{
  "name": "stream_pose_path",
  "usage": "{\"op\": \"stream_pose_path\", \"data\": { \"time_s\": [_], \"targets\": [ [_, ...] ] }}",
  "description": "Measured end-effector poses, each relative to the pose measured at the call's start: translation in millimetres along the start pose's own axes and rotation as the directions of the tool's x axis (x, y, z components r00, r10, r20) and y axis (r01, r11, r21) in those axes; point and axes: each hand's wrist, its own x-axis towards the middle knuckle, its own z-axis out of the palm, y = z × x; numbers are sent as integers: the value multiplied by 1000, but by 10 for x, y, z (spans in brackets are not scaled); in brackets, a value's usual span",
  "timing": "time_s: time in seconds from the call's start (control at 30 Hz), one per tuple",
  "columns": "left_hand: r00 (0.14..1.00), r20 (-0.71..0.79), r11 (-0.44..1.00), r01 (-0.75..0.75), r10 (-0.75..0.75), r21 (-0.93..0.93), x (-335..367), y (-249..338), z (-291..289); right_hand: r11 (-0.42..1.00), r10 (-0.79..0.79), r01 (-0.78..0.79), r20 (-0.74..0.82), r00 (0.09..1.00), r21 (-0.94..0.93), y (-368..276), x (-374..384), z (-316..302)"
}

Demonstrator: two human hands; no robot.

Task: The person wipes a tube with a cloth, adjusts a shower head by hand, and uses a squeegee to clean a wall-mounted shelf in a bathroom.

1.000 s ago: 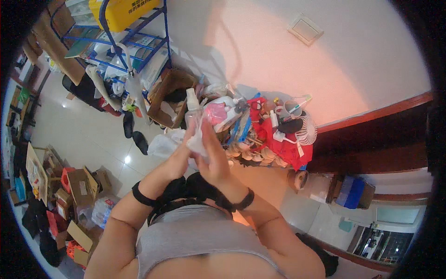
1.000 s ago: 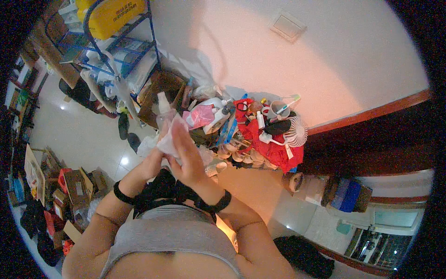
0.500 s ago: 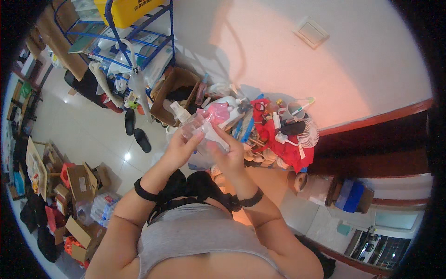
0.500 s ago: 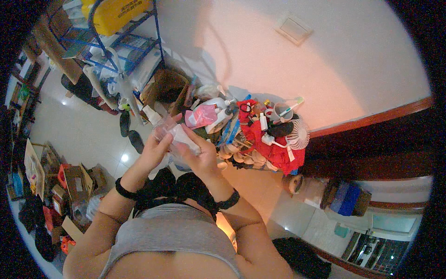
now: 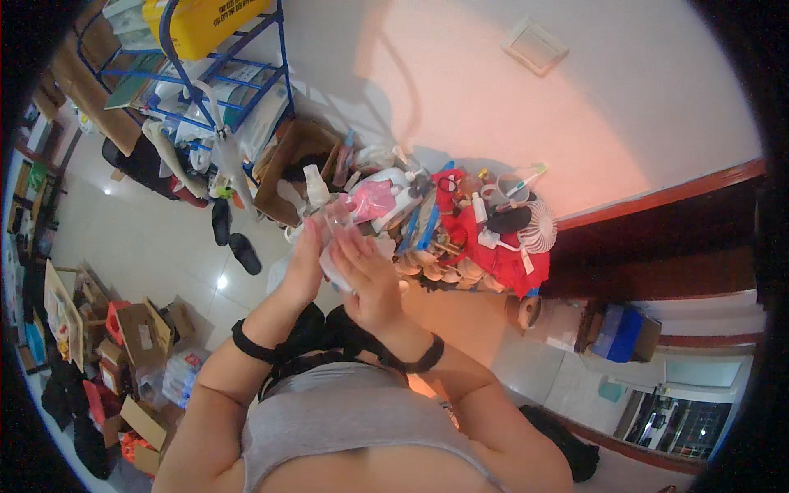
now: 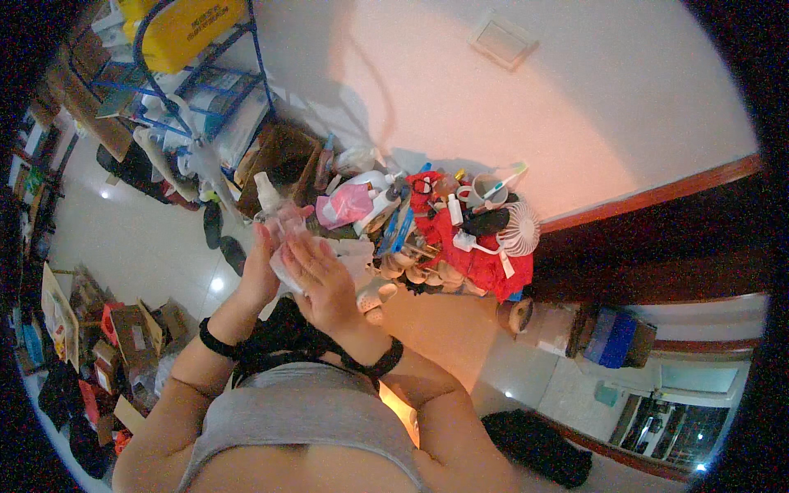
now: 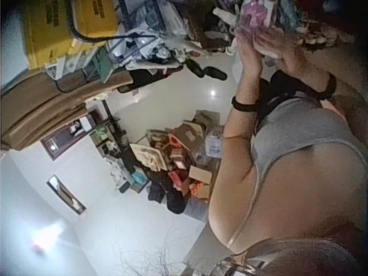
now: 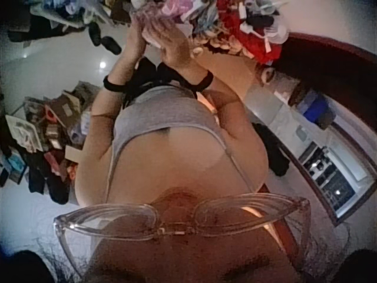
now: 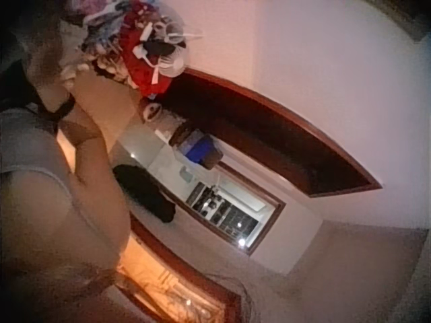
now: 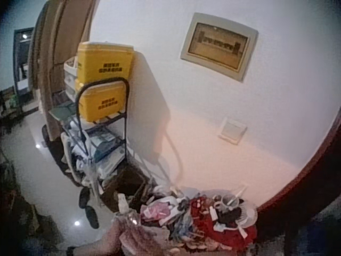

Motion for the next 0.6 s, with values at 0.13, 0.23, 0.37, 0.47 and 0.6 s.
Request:
{"op": "stream_pose_path", "data": {
  "time_s": [0.13, 0.23, 0.37, 0.47, 0.6],
  "targets": [
    [989, 28, 981, 149, -147, -121, -6, -76, 31, 997, 18, -20, 28, 999, 73, -15, 22, 39],
    [968, -51, 969, 246, -245, 7, -26, -127, 26, 968, 126, -113, -44, 991, 224, 109, 271, 30],
    [994, -61, 983, 96, -87, 158, 14, 10, 30, 972, 100, -105, 33, 994, 209, 11, 283, -17],
    [999, -54, 1000, 2, 0, 30, 80, 128, -37, 977, 67, -84, 93, 993, 197, 41, -12, -33],
    [984, 89, 949, 121, -153, 291, 47, 280, -126, 811, 427, -367, -31, 904, 457, 200, -12, -125]
  ]
}}
